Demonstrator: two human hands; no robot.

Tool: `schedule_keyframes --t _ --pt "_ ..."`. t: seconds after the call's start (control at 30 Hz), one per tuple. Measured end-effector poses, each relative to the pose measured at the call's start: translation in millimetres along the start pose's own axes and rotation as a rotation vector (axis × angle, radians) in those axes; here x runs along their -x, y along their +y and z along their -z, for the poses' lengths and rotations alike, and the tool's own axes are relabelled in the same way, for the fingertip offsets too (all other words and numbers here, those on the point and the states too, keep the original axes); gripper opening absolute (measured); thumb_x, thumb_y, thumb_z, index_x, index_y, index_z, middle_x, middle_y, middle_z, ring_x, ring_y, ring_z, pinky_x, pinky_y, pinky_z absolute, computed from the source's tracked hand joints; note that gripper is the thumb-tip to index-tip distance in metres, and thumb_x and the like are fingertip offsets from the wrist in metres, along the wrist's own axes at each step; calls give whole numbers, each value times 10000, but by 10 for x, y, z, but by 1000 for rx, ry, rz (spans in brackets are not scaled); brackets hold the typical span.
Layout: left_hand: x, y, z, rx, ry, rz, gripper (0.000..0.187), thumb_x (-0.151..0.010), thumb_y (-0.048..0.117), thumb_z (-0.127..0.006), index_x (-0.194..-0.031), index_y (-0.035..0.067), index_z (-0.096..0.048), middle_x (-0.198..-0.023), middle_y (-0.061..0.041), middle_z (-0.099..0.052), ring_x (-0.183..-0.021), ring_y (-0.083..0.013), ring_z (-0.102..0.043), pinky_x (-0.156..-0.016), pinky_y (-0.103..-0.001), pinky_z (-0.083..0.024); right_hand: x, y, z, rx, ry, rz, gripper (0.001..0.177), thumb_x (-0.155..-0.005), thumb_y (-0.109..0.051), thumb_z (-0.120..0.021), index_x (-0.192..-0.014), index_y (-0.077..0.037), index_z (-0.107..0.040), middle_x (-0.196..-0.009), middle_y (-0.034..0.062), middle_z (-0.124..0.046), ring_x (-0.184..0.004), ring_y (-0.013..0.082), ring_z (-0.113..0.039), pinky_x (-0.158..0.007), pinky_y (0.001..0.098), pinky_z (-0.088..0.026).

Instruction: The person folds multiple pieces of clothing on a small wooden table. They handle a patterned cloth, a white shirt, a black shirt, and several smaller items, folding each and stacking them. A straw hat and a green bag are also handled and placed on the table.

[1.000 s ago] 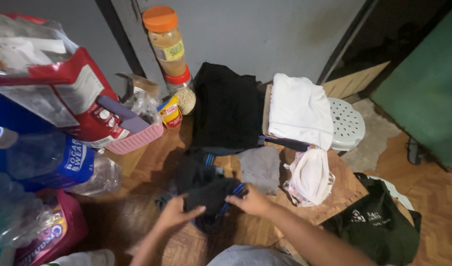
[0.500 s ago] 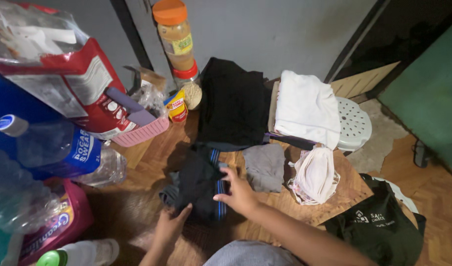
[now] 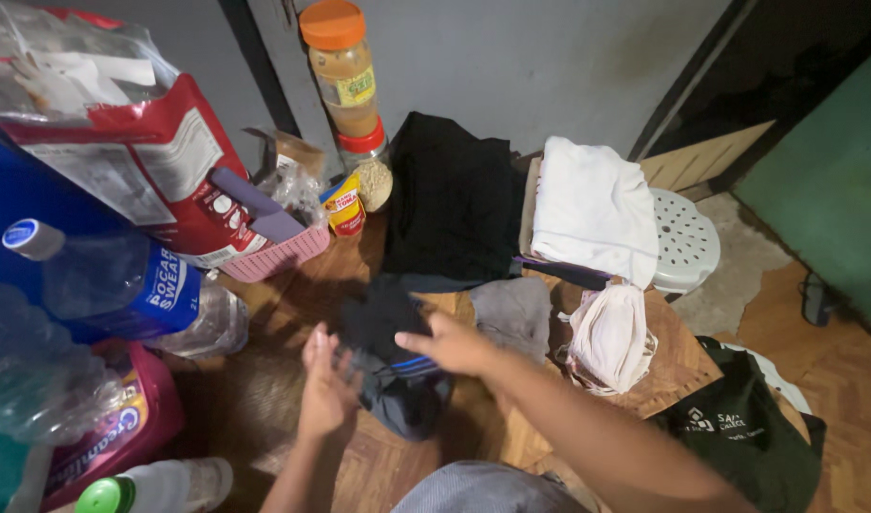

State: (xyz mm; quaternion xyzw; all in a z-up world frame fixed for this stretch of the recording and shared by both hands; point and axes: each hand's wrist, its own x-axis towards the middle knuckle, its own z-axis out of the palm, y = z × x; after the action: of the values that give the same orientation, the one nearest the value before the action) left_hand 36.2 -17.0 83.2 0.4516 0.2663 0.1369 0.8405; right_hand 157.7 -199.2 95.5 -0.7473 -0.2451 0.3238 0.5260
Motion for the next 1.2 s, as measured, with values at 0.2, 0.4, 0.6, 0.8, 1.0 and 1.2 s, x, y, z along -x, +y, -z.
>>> schedule_keyframes --t 0.2,0.4,0.6,0.8,1.0,1.2 --pt "102 376 -688 562 -474 193 662 -972 500 -493 -1438 31 -470 -1351 -159 -645 -1210 -348 -627 -1059 -538 -463 98 -348 359 -740 -128 -48 543 -858 -156 -762 -1348 -3 -585 -1229 107 -717 -1089 234 -708 -982 381 -569" --pt "46 315 -1041 314 -401 173 545 -812 -13 -727 -1317 70 -540 -1232 -133 -668 -1129 -306 -676 -970 -475 -561 292 -218 740 -329 303 92 390 -924 -136 -742 -1256 37 -633 -1115 86 -727 -984 171 -688 -905 356 -566" --pt "-255 -128 -1521 269 -598 289 604 -788 -39 -754 -1338 35 -515 -1243 -151 -653 -1146 -321 -660 -975 -483 -556 673 200 1107 -590 493 194 351 -966 -181 -630 -1290 -53 -582 -1135 6 -702 -1030 98 -659 -932 271 -535" --pt "-623 -1007 -1715 -91 -354 392 775 -747 55 -792 -1430 138 -436 -1307 -116 -612 -1180 -284 -622 -946 -451 -542 867 614 1153 200 958 -105 380 -985 -299 -678 -1261 -57 -583 -1099 155 -726 -1027 291 -712 -919 400 -559" --pt "-657 -1195 -1652 -852 -351 -312 871 -676 119 -929 -1406 169 -456 -1376 -228 -393 -1222 -336 -529 -1032 -413 -486 962 633 1094 568 973 154 616 -813 -258 -791 -1327 -27 -541 -1304 274 -582 -1127 463 -599 -943 490 -496" --pt "-407 -846 -1622 -1218 -708 -631 545 -611 61 -873 -1093 148 -632 -1269 -195 -447 -1109 -389 -562 -968 -423 -498 1112 508 1055 751 614 235 387 -742 -145 -783 -1111 -53 -708 -1181 165 -665 -1079 391 -643 -926 448 -533"
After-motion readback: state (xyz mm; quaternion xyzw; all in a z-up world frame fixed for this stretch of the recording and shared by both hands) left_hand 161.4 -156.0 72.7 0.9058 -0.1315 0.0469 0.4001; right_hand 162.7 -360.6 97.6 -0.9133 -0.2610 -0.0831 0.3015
